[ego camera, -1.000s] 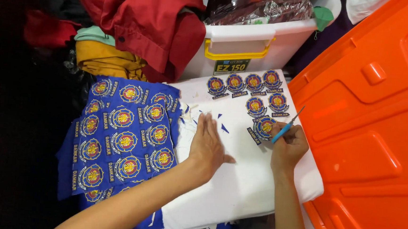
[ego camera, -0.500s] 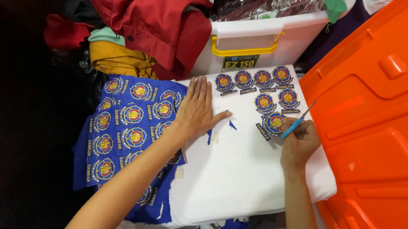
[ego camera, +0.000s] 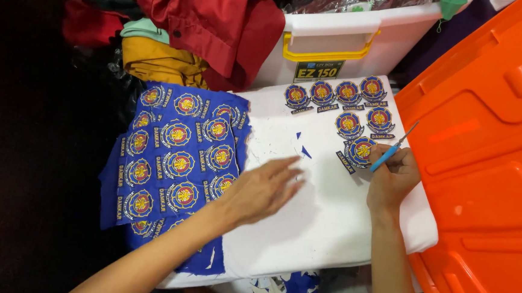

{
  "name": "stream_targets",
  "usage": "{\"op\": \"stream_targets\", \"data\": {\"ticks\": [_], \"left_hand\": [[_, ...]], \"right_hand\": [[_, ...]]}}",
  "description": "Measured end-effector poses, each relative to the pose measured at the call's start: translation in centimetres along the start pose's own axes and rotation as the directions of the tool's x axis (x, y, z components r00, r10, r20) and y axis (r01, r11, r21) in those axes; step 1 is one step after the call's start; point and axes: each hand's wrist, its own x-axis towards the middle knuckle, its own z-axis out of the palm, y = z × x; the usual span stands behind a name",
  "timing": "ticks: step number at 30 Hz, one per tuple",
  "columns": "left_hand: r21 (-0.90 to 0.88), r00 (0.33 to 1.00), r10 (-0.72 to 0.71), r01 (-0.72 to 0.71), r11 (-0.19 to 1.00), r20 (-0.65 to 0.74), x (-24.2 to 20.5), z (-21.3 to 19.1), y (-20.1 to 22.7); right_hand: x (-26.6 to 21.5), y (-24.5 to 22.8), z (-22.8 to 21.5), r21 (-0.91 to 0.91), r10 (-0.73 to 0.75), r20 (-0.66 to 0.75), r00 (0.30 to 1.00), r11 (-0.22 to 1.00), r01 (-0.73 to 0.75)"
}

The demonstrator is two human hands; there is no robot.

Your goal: The person uses blue-handled scissors to cut circular patches from a blue fabric sheet printed with repeating logos. They carefully trim around the design and place the finished patches on a white surface to the right.

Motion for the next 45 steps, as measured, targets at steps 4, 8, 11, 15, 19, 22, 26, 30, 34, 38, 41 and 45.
{"op": "stream_targets", "data": {"ticks": [4,8,11,15,19,22,26,30,34,38,41,45], "left_hand": [[0.243,0.985,-0.057,0.096,0.965,-0.163,3.6,-1.2,-3.2],[0.348,0.937,-0.330,0.273,0.897,0.113,4.6,-1.0,-1.6],[0.301,0.893,-0.359,0.276,0.913,0.270,3.4,0.4,0.5],[0.217,0.969,0.022,-0.078,0.973,0.247,-1.0,2.6,2.4],[-0.055,0.894,0.398,-0.395,0.917,0.206,-4.9,2.8,4.0],[-0.463,0.843,0.538,-0.471,0.751,0.016,-5.3,1.3,4.5],[-0.300,0.950,0.276,-0.307,0.903,-0.144,-0.8,1.2,1.2],[0.030,0.984,-0.117,0.122,0.992,-0.138,4.3,3.2,-3.7],[-0.003,1.000,0.009,-0.009,1.000,0.024,4.2,3.4,-1.6],[-0.403,0.913,0.366,-0.270,0.875,0.183,0.3,1.5,3.0],[-0.607,0.847,0.510,-0.329,0.723,0.148,-4.2,2.1,5.4],[-0.727,0.867,0.491,-0.282,0.626,0.088,-7.9,2.7,6.5]], "right_hand": [[-0.2,-0.5,0.0,0.023,0.020,0.009,1.000,1.000,-0.020],[0.1,0.5,-0.2,0.103,0.004,0.018,1.000,0.995,-0.006],[0.2,0.4,-0.3,0.109,0.006,0.017,1.000,0.994,-0.008],[-0.1,-0.6,-0.1,0.121,0.022,0.026,0.999,0.992,-0.025],[0.1,0.1,-0.4,0.204,0.058,0.031,0.998,0.977,-0.063],[0.3,0.4,-0.3,0.238,0.021,0.039,0.999,0.971,-0.030],[0.0,0.0,-0.2,0.219,0.012,0.022,1.000,0.976,-0.017],[-0.2,-0.9,0.0,0.171,0.000,0.009,1.000,0.985,-0.002],[0.5,0.1,-0.1,0.182,0.025,-0.006,1.000,0.983,-0.023],[0.7,0.8,-0.2,0.231,0.079,-0.021,0.997,0.970,-0.072],[0.6,0.2,-0.3,0.285,0.111,-0.027,0.993,0.953,-0.099],[0.7,-0.2,-0.2,0.319,0.120,-0.016,0.993,0.942,-0.109]]}}
